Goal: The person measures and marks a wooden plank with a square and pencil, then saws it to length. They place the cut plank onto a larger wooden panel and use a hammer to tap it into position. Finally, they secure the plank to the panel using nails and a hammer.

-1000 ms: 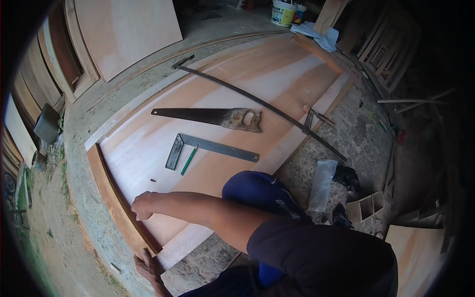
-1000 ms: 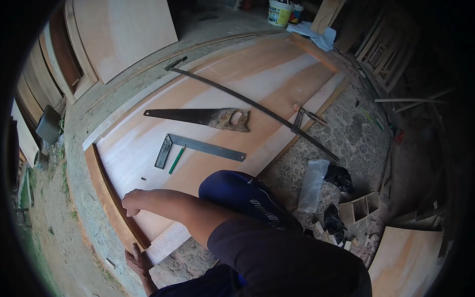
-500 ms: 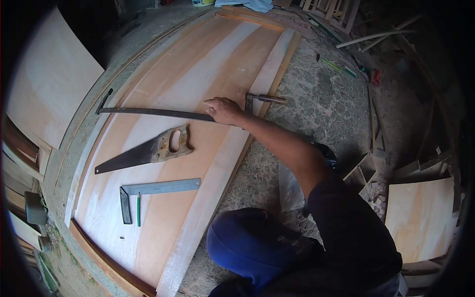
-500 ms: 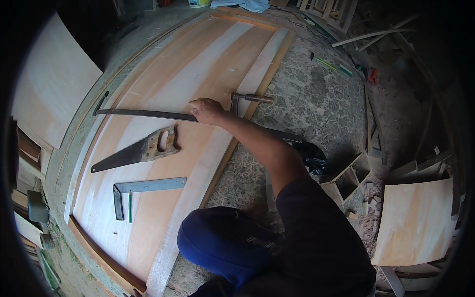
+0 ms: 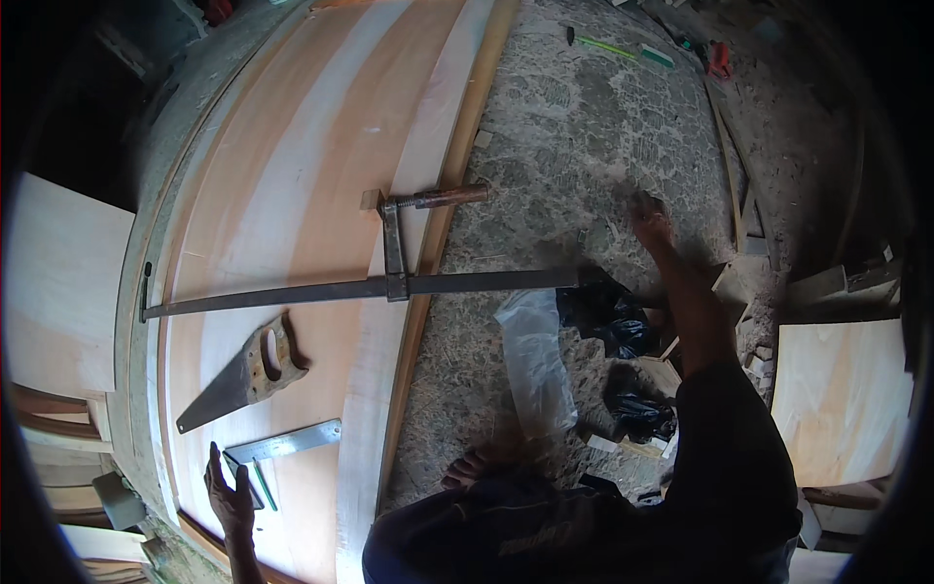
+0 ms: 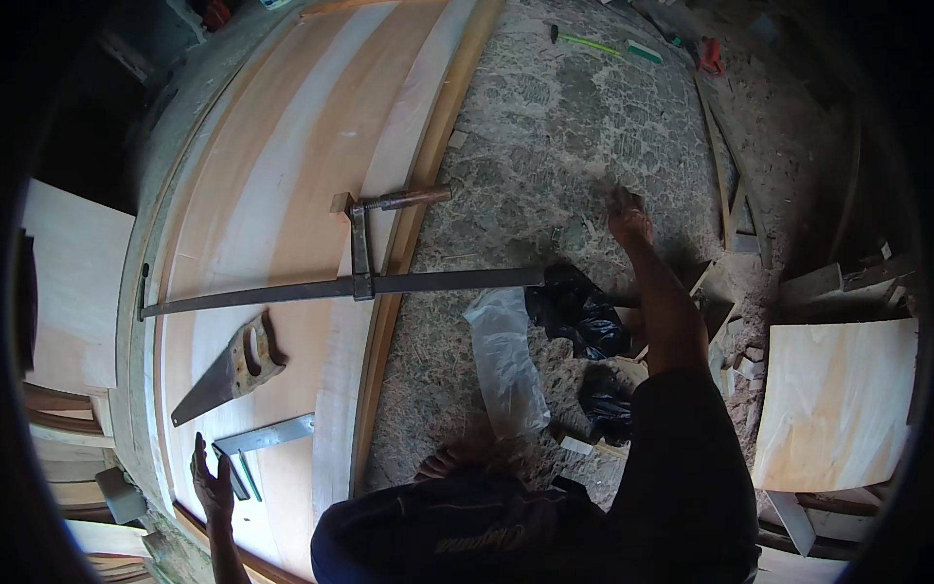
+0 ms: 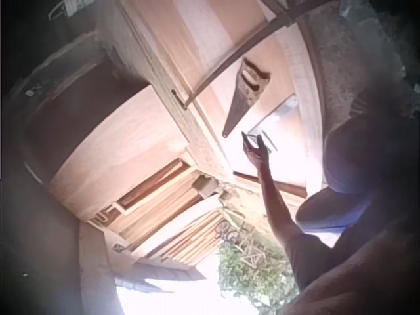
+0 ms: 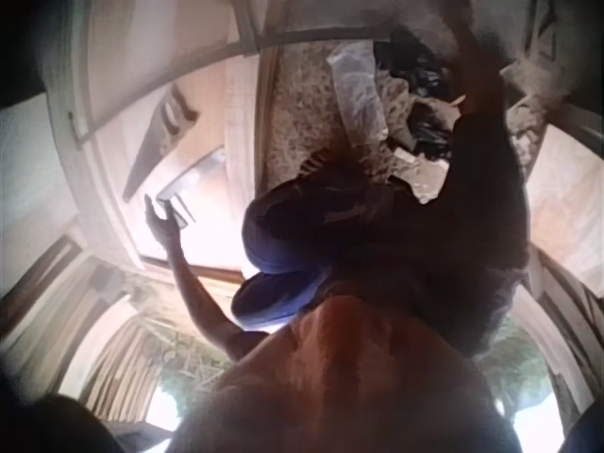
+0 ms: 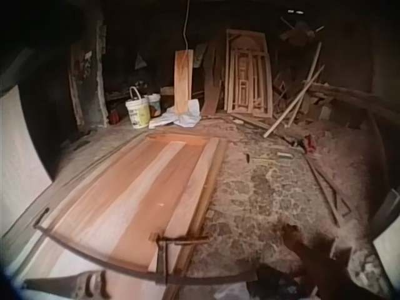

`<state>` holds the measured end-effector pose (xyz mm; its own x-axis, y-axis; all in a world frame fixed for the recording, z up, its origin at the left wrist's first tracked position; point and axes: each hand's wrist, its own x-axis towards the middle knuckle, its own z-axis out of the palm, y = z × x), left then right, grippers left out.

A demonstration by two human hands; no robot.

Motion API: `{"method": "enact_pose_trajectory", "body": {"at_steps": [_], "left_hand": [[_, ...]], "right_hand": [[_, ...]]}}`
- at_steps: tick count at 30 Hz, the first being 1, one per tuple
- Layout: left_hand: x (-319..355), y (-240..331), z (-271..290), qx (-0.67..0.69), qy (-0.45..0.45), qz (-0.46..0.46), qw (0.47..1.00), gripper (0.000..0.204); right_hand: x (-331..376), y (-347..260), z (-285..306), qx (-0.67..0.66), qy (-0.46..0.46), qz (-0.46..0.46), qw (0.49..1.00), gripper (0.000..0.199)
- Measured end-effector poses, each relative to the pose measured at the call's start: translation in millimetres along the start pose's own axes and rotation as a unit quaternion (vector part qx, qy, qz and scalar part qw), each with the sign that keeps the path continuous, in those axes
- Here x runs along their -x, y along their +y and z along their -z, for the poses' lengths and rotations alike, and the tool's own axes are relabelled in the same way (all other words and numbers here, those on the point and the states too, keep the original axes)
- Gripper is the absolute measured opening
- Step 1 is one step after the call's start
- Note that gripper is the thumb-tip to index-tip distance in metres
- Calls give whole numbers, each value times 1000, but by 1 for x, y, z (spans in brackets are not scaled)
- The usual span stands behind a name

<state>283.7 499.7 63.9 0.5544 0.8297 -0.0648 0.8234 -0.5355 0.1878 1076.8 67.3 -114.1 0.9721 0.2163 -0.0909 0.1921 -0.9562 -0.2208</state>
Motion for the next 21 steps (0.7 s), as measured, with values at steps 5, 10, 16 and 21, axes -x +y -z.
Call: {"method": "enact_pose_trajectory", "body": {"at_steps": [5,10,16,21], "left_hand": [[-105,194,-38,-36,0,-249,968,55],[-184,322,-69,40,-5,-342,939,49],[-297,443,-97,92,40,-356,929,48],[-384,513,-141,47,46,-372,926,66]], "right_hand": [[28,27,-24,63,21,124,990,61],[30,32,-33,79,100,158,979,59],[26,23,-24,69,43,111,990,61],[21,22,-13,66,33,109,991,64]]}}
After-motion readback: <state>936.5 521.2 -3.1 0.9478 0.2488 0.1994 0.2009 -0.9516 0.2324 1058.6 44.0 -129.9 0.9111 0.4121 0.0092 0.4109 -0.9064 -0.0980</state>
